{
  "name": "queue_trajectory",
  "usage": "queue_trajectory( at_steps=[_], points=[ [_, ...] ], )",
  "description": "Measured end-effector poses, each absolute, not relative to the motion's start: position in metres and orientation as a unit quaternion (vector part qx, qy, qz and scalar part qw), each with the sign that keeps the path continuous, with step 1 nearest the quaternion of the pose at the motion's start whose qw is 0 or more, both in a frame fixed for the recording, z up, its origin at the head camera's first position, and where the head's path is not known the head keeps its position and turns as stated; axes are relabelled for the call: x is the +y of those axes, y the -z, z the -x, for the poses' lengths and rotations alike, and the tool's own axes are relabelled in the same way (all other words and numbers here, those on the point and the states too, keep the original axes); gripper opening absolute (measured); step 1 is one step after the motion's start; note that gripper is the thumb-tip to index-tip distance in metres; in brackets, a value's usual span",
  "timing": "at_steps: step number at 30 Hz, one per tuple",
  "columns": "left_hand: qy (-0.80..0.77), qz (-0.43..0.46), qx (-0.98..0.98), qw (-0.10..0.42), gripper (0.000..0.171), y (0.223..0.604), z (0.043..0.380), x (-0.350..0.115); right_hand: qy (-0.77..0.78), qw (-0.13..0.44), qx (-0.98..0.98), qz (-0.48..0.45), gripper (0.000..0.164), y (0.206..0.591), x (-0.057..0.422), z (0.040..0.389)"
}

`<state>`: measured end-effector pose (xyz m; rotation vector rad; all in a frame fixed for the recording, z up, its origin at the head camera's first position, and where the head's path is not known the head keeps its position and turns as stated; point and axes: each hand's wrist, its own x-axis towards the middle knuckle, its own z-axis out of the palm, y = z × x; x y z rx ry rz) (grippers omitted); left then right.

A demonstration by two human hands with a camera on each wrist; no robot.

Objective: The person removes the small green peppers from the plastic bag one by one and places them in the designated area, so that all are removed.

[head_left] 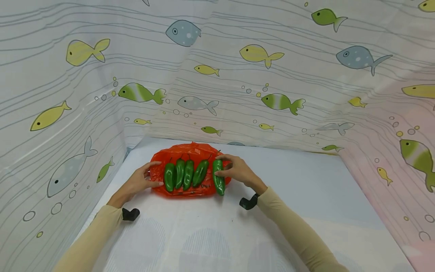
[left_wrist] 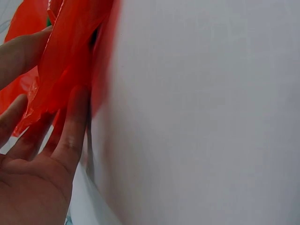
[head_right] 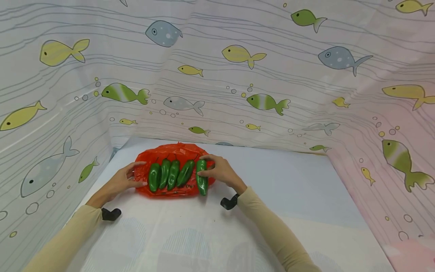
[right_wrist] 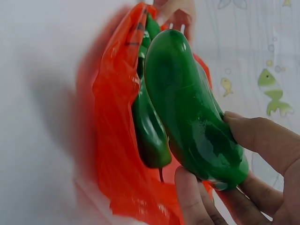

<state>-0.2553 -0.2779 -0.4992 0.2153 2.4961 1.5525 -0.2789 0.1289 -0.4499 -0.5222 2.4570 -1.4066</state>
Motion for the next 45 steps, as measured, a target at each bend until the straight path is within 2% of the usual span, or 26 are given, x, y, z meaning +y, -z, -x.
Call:
queue_trajectory(
  at_steps=[10,21,32,45],
  points=[
    [-0.534,-0.081,0.836,0.093,0.082,0.501,0.254,-0.279,0.510,0.114,0.837,0.160,0.057,0.453,0.151,0.283],
    [-0.530,-0.083,0.839,0.088,0.081,0.502,0.256,-0.278,0.500,0.077,0.851,0.144,0.059,0.454,0.171,0.284],
    [-0.532,-0.081,0.838,0.094,0.082,0.501,0.255,-0.279,0.491,0.072,0.860,0.123,0.057,0.454,0.190,0.283],
    [-0.528,-0.077,0.840,0.098,0.083,0.500,0.255,-0.279,0.479,0.065,0.869,0.104,0.063,0.460,0.214,0.288]
  ],
)
